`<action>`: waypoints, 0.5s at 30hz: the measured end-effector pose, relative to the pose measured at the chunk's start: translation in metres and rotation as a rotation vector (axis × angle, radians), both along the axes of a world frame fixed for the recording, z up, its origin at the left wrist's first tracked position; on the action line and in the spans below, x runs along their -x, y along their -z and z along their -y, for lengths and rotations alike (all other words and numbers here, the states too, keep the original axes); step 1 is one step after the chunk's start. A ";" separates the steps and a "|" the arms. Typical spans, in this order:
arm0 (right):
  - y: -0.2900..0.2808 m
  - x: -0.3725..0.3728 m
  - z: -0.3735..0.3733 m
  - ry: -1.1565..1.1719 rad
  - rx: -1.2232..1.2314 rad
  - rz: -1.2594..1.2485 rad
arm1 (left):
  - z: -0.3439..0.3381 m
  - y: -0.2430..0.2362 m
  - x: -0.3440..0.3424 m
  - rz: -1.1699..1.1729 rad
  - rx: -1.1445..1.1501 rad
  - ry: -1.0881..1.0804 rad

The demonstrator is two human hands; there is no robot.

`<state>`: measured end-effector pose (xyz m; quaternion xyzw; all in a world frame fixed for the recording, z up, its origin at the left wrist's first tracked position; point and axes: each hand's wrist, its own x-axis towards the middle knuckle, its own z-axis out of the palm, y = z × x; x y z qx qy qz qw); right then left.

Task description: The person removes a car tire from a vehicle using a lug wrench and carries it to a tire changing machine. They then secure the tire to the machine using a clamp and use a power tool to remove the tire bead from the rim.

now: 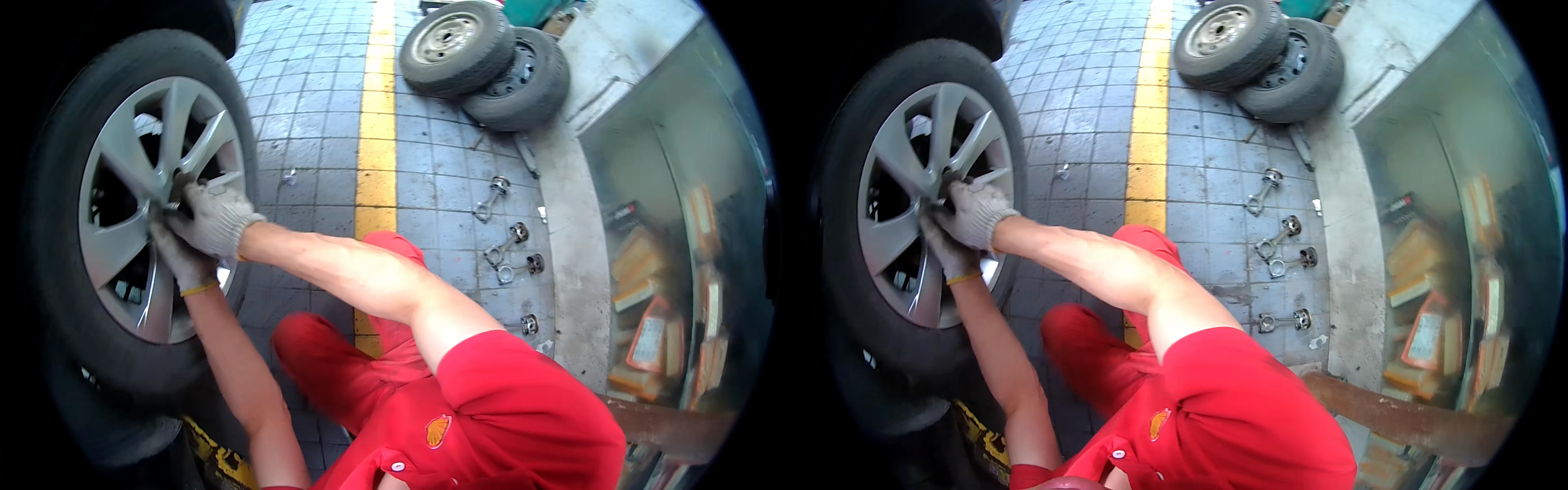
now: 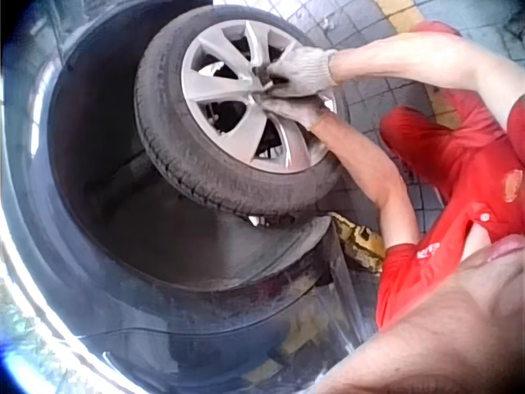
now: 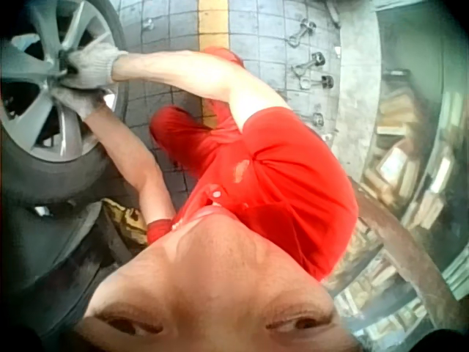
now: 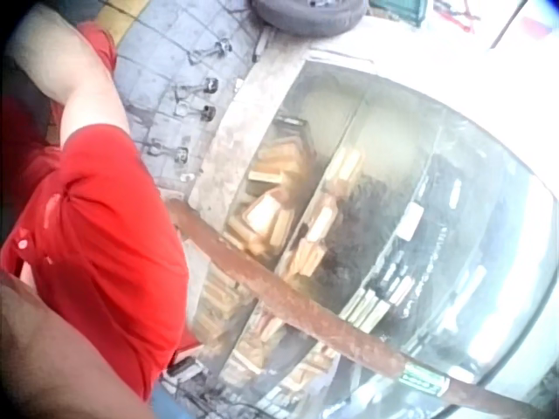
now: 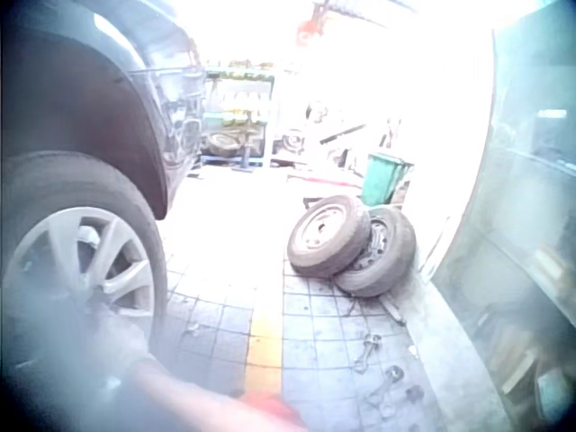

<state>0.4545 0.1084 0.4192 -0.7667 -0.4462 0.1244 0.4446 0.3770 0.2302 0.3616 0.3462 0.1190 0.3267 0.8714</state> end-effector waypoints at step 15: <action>0.009 -0.011 0.005 -0.153 -0.292 0.382 | 0.028 -0.014 -0.010 0.060 -0.073 -0.181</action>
